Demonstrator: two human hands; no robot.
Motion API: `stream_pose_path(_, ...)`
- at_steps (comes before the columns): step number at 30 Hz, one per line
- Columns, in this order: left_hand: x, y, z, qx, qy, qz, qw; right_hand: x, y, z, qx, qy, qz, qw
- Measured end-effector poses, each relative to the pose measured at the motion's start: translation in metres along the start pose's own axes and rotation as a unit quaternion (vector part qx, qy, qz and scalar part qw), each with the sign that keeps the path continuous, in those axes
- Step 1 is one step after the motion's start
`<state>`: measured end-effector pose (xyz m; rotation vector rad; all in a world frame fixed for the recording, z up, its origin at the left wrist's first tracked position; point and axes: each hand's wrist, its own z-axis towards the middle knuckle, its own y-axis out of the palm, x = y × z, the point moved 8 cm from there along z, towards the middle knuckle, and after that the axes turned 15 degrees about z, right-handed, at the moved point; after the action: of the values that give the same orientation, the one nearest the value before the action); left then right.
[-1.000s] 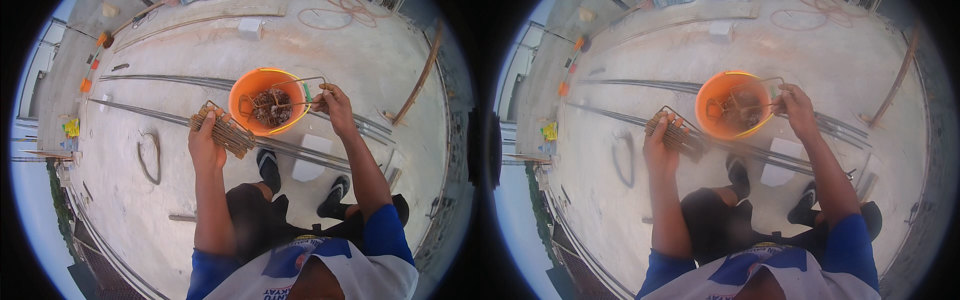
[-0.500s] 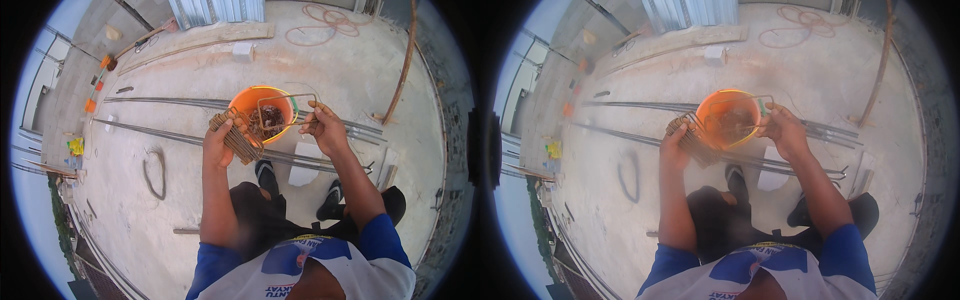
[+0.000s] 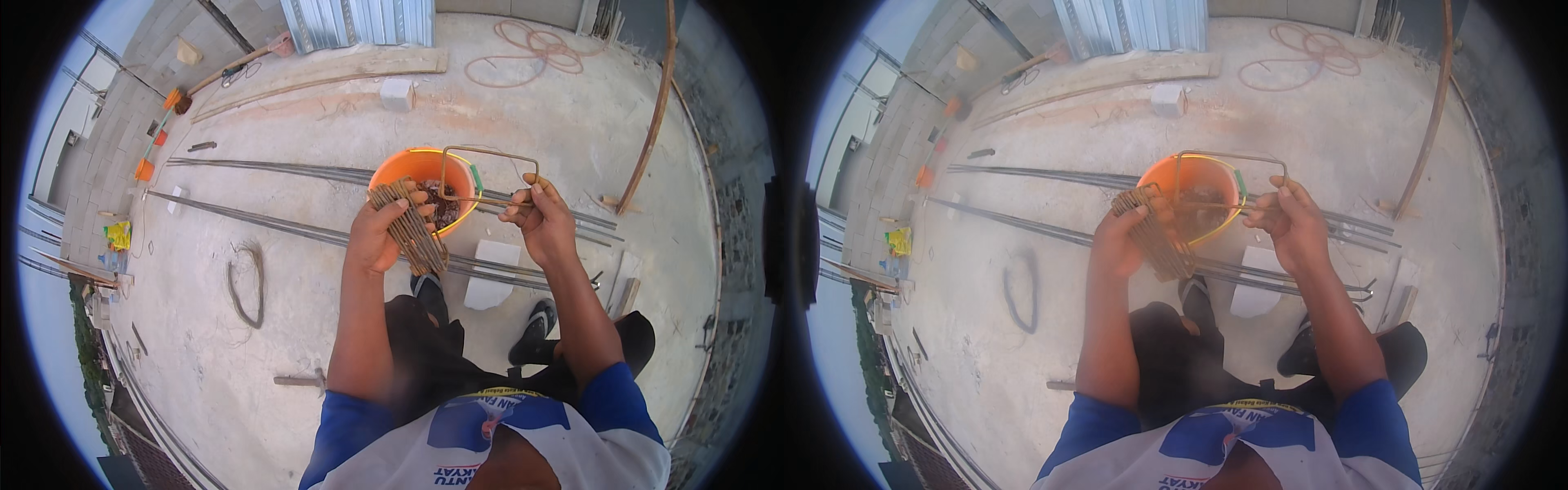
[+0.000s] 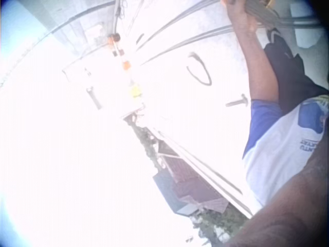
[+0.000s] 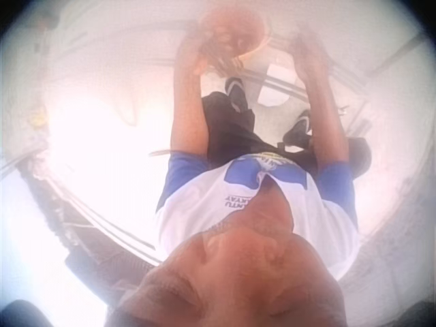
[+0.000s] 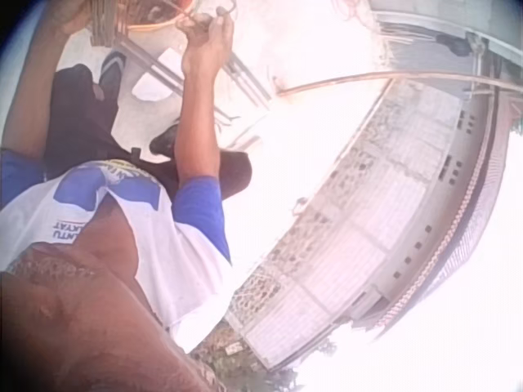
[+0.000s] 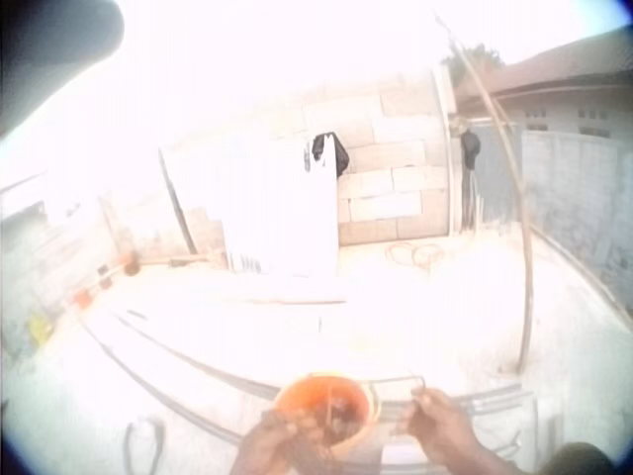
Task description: The person gathers small metal stirrups from an orange bucket and places them around parallel rebar rods laid on the floor. The person then picks up a bucket and moves it aside before continuing to place stirrups along the rebar.
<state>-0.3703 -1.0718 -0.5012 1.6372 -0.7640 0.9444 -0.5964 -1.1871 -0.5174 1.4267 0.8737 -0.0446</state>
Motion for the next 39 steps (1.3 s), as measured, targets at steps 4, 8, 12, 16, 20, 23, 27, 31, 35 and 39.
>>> stream_pose_path(4, 0.007, 0.015, -0.003, 0.014, 0.000, -0.001, 1.000, 0.010, 0.008, -0.015, 0.000, 0.016, 0.035, 0.999)
stream_pose_path(8, 0.012, 0.024, -0.001, 0.036, 0.031, 0.003, 0.999, 0.048, 0.019, -0.033, 0.041, 0.097, 0.100, 0.989)
stream_pose_path(12, 0.013, 0.007, -0.002, 0.119, 0.047, 0.019, 0.992, 0.087, 0.024, -0.042, 0.006, 0.193, -0.002, 0.981)
stream_pose_path(16, 0.015, -0.035, -0.014, 0.194, 0.072, -0.007, 0.978, 0.113, 0.010, -0.028, -0.078, 0.288, -0.224, 0.928)
stream_pose_path(20, 0.024, -0.070, -0.040, 0.297, 0.059, -0.019, 0.953, 0.130, -0.059, 0.043, -0.080, 0.168, -0.520, 0.833)
stream_pose_path(23, 0.028, -0.099, -0.053, 0.365, 0.080, -0.027, 0.927, 0.162, -0.067, 0.086, -0.139, 0.069, -0.635, 0.757)
stream_pose_path(27, 0.029, -0.119, -0.060, 0.439, 0.063, -0.001, 0.896, 0.249, -0.065, 0.131, -0.261, 0.097, -0.666, 0.693)
stream_pose_path(31, 0.028, -0.111, -0.053, 0.450, 0.031, 0.039, 0.892, 0.342, -0.083, 0.156, -0.311, 0.128, -0.650, 0.681)
stream_pose_path(35, 0.023, -0.113, -0.052, 0.438, 0.011, 0.054, 0.897, 0.380, -0.087, 0.151, -0.393, 0.139, -0.815, 0.403)
stream_pose_path(39, 0.021, -0.104, -0.038, 0.438, 0.013, 0.033, 0.898, 0.359, -0.148, 0.186, -0.358, 0.051, -0.855, 0.373)
